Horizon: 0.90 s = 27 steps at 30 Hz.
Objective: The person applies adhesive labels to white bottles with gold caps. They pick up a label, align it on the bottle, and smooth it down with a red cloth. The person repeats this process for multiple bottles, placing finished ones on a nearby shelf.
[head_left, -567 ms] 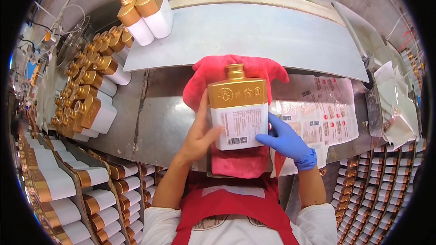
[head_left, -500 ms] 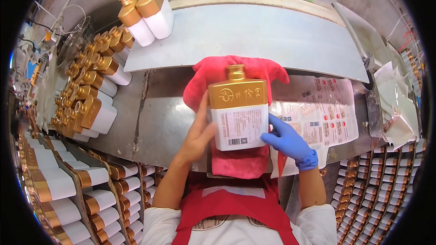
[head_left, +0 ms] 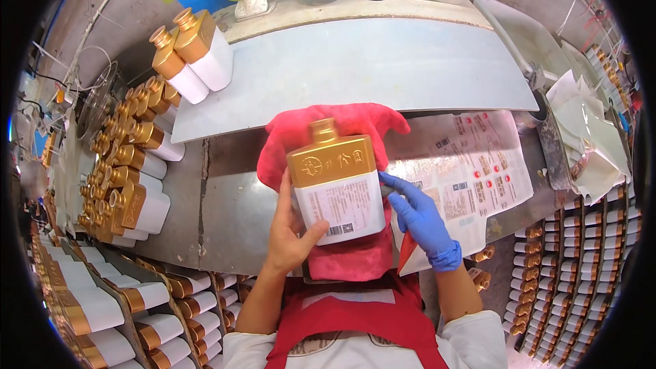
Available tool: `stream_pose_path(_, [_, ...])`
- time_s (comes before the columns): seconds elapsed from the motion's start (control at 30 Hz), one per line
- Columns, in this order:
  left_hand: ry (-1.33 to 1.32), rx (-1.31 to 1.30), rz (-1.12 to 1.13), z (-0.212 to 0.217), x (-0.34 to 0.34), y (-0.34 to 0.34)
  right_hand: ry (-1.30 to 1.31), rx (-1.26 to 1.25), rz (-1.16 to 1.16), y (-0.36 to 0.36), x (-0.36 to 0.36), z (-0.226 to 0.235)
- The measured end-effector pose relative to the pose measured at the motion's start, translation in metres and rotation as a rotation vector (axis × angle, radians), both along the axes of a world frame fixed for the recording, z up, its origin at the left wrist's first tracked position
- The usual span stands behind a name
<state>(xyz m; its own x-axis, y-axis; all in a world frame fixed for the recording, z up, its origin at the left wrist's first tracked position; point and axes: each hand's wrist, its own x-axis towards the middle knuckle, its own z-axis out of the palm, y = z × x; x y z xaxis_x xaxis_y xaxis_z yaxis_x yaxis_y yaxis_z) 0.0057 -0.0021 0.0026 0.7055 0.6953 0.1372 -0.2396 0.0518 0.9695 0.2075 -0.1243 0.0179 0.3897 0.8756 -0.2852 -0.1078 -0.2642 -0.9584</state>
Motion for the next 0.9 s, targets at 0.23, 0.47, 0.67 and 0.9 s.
stream_pose_path(0.23, [0.008, -0.001, -0.028, 0.004, -0.002, 0.001, -0.289, -0.021, 0.004, 0.011, -0.017, 0.01])
stream_pose_path(0.47, [0.057, -0.035, 0.075, 0.008, -0.003, 0.0, -0.316, -0.056, -0.072, 0.024, -0.026, 0.014])
stream_pose_path(0.67, [0.009, -0.043, 0.116, -0.002, 0.002, 0.0, -0.284, -0.031, -0.103, 0.024, -0.023, 0.002])
stream_pose_path(0.9, [-0.016, -0.042, 0.158, -0.001, 0.004, 0.002, -0.246, -0.054, -0.061, 0.022, -0.014, 0.017])
